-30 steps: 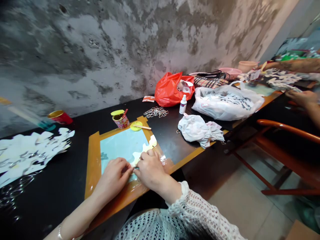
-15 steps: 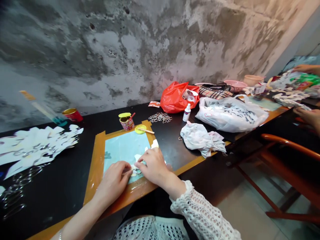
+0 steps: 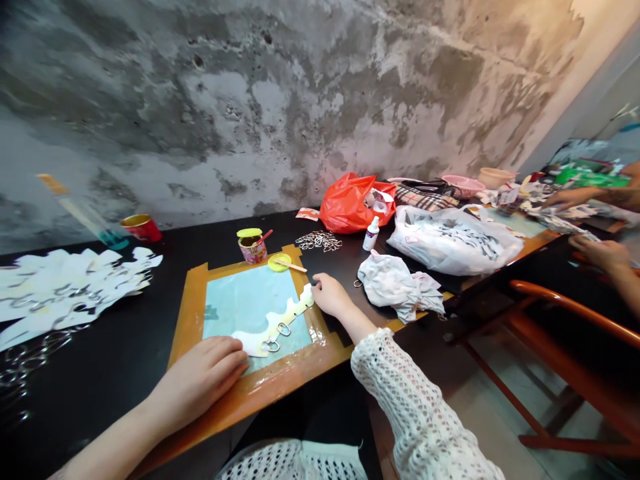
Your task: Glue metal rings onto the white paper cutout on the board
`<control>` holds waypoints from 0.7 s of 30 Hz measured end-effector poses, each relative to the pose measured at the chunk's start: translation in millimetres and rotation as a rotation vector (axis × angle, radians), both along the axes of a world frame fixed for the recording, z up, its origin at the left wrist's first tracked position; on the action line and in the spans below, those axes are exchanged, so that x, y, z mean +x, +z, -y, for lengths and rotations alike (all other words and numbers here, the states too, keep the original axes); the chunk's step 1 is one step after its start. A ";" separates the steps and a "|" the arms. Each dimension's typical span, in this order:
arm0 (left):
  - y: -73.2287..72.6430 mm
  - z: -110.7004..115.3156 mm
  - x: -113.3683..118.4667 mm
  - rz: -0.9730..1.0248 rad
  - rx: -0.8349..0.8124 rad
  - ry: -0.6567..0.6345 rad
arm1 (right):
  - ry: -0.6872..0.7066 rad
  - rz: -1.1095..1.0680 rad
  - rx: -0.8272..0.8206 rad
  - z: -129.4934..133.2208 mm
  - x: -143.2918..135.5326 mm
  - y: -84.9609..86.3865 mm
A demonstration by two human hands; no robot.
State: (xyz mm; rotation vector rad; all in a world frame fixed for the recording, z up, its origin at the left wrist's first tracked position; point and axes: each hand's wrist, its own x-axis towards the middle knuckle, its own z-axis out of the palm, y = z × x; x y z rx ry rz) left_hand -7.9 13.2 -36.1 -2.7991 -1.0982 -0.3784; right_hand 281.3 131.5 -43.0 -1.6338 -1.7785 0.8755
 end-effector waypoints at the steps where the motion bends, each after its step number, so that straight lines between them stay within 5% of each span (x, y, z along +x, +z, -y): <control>1: 1.5 -1.5 1.7 -0.041 0.015 -0.030 | -0.004 -0.006 -0.017 -3.1 -1.6 -0.8; 14: 2.2 -14.6 5.4 -0.057 0.110 -0.130 | 0.003 -0.347 -0.353 -2.4 4.9 6.5; 21: 5.0 -15.5 -11.8 0.157 -0.040 -0.040 | 0.055 -0.403 -0.499 37.0 25.4 11.8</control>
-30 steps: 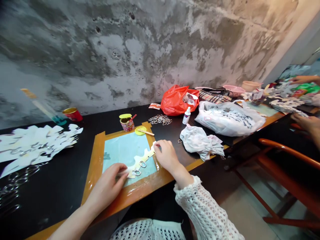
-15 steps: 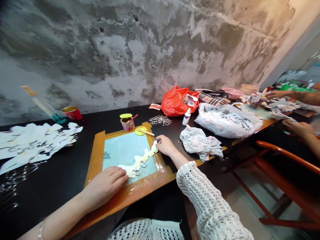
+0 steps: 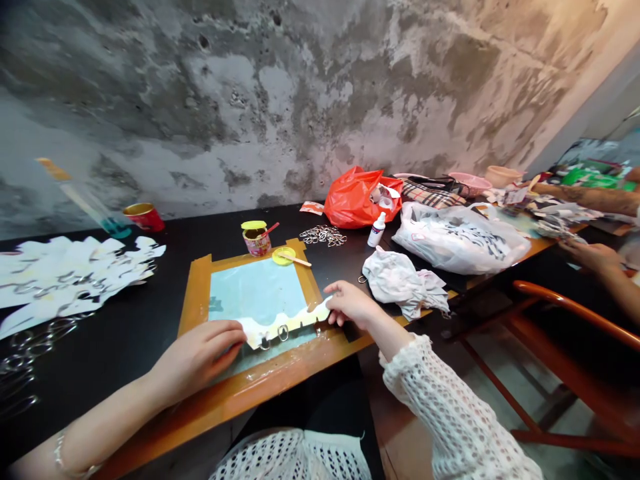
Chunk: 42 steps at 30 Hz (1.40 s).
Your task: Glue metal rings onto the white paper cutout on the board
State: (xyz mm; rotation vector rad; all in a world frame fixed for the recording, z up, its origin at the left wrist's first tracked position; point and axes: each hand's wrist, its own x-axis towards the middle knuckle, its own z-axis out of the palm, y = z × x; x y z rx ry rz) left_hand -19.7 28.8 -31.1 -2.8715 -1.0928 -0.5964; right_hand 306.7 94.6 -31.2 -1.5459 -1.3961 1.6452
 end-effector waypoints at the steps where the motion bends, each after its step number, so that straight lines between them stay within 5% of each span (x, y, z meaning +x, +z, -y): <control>1: -0.8 1.8 -2.3 -0.022 -0.034 -0.009 | 0.021 0.020 0.002 8.5 2.9 -2.6; 4: -4.8 11.5 -6.1 -0.045 -0.120 0.012 | 0.076 0.276 0.190 31.5 9.5 -6.9; 7: -8.4 24.1 -2.1 0.067 -0.165 0.193 | 0.014 0.518 0.556 47.4 6.2 0.8; 12: -11.7 35.1 26.1 0.185 -0.261 0.488 | 0.146 0.431 0.900 61.4 -39.3 13.6; 15: -13.6 35.6 45.5 0.194 -0.291 0.545 | 0.300 0.402 0.922 66.5 -74.6 3.5; 19: -15.1 37.9 60.0 0.183 -0.282 0.609 | 0.298 0.497 0.899 69.8 -98.6 -15.9; 26: -18.2 43.2 64.6 0.167 -0.297 0.691 | 0.267 0.538 0.881 71.8 -102.6 -28.2; 42: -20.2 42.5 65.4 0.133 -0.257 0.695 | 0.287 0.611 0.850 73.4 -107.1 -25.4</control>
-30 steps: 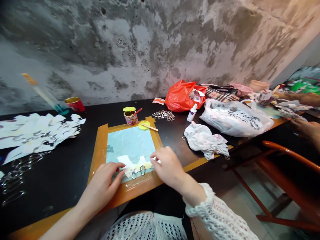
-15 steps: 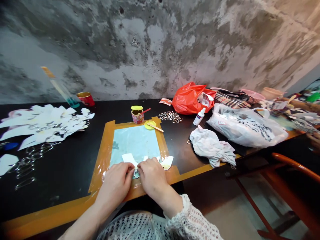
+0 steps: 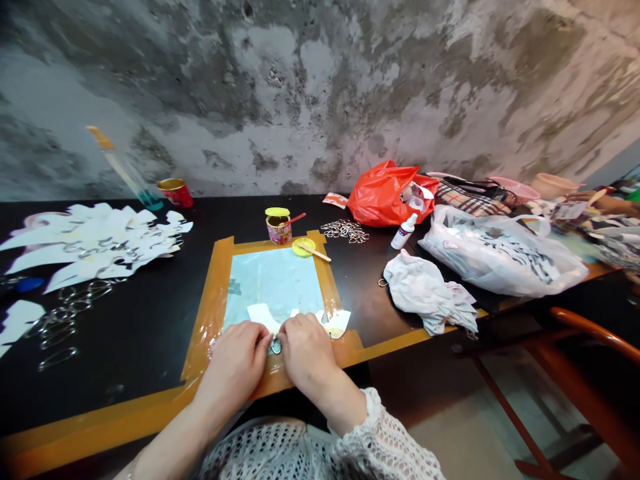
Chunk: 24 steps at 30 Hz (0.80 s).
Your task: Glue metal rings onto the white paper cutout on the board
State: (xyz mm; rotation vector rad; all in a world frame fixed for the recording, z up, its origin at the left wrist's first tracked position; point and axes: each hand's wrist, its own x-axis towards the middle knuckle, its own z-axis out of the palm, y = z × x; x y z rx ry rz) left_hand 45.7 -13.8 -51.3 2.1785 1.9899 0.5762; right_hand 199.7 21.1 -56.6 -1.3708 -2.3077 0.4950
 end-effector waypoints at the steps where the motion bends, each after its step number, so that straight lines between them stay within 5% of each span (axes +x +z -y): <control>1: -0.6 0.0 0.0 -0.007 0.011 -0.003 | -0.002 0.006 0.001 0.3 -0.6 -0.3; 24: -5.1 3.9 0.4 -0.134 0.091 0.043 | -0.069 0.011 -0.135 -12.9 -7.0 9.9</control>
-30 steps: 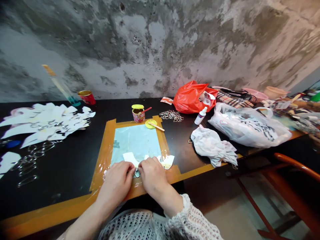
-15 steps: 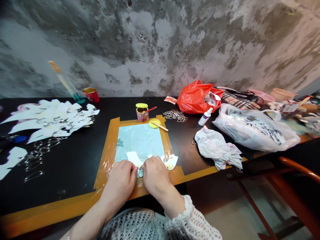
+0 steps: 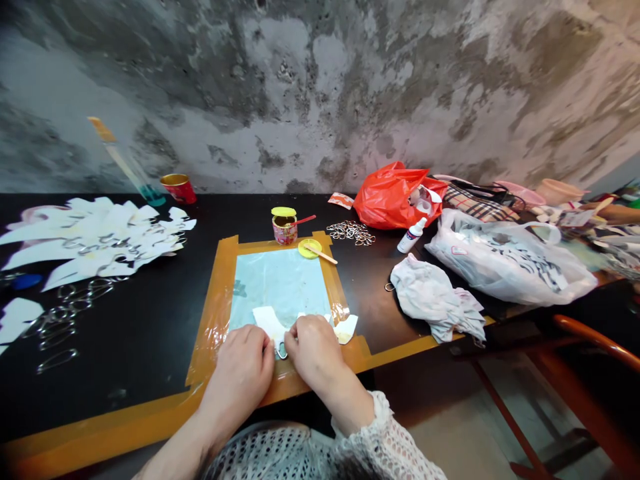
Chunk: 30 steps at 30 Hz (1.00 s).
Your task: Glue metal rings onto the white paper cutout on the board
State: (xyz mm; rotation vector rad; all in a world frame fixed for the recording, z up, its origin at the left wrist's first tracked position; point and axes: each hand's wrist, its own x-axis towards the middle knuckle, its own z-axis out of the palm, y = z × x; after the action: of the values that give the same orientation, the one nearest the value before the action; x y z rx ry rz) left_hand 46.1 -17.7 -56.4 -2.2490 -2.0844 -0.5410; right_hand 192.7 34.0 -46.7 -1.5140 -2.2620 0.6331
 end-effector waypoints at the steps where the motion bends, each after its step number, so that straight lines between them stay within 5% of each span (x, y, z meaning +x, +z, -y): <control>1: -0.1 -0.3 -0.1 0.003 0.001 0.000 | 0.002 -0.002 -0.010 -0.4 -0.2 1.1; 23: -6.0 -2.7 -6.8 0.142 -0.003 -0.013 | -0.137 -0.033 -0.127 -4.0 -4.6 0.6; 30: 3.8 -3.8 -12.0 0.196 -0.032 -0.100 | -0.209 -0.120 -0.130 -2.3 -3.3 -2.4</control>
State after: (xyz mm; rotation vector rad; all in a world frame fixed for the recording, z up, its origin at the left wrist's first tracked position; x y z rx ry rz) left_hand 34.2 -13.9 -52.6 -2.4188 -2.0857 -0.7687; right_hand 189.4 36.3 -49.1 -1.6974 -1.9747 0.7988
